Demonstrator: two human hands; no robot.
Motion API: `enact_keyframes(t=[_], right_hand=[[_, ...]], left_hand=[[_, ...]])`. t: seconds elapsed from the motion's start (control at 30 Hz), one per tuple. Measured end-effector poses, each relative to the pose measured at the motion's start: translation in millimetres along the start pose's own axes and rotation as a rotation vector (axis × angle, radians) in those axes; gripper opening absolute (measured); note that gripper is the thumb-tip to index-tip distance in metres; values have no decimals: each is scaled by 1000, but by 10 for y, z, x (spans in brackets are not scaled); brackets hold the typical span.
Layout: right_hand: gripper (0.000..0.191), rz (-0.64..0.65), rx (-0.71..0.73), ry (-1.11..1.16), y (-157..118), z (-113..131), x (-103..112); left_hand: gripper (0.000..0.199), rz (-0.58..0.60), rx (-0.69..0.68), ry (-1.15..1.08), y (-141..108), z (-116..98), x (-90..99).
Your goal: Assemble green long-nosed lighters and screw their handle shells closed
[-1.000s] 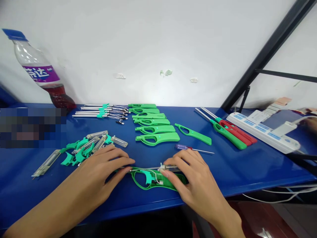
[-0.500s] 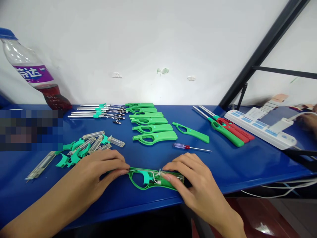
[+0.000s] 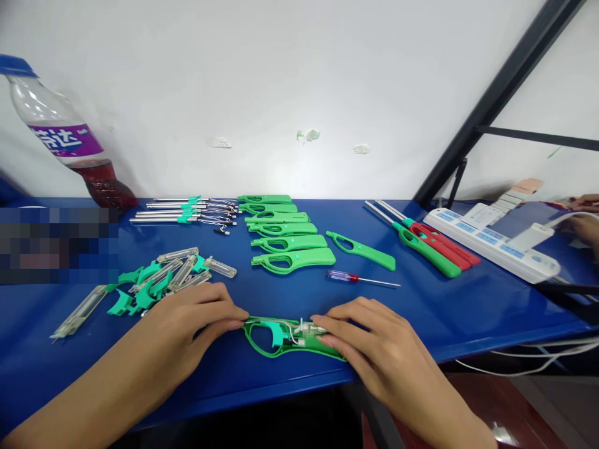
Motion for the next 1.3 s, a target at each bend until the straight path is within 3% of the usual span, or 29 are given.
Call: enact_keyframes(t=[0.23,0.47,0.57,0.8,1.1,1.3], right_hand=[[28,50,11,16,51,26,-39],[35,87,-10,41,50,20,-42],[34,92,-19,47,63,8,-39],[31,78,-47,55,42,-27,-68],[31,88,-43,64,17,-41,-95],[32,74,-49,74,29,-41,-87]], left_hand=[[28,-5,-20,33,-12,-16,2],[32,-58,-129,19,-34,-106,32],[40,-54,-139,23,-49,-223,-18],[17,25,-144,44,-47,-456,-285],[26,44,-111,25,-41,-427,-398],[46,60,-115,23,-51,-417,-442]])
Point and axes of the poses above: each hand's wrist, its own y-axis towards the middle knuckle, its own x-axis out of the back of the hand, z = x × y, the point moved 10 cm from there along y, towards the middle knuckle, and after that the axes turned 12 degrees about -y, right-handed, at the moved point
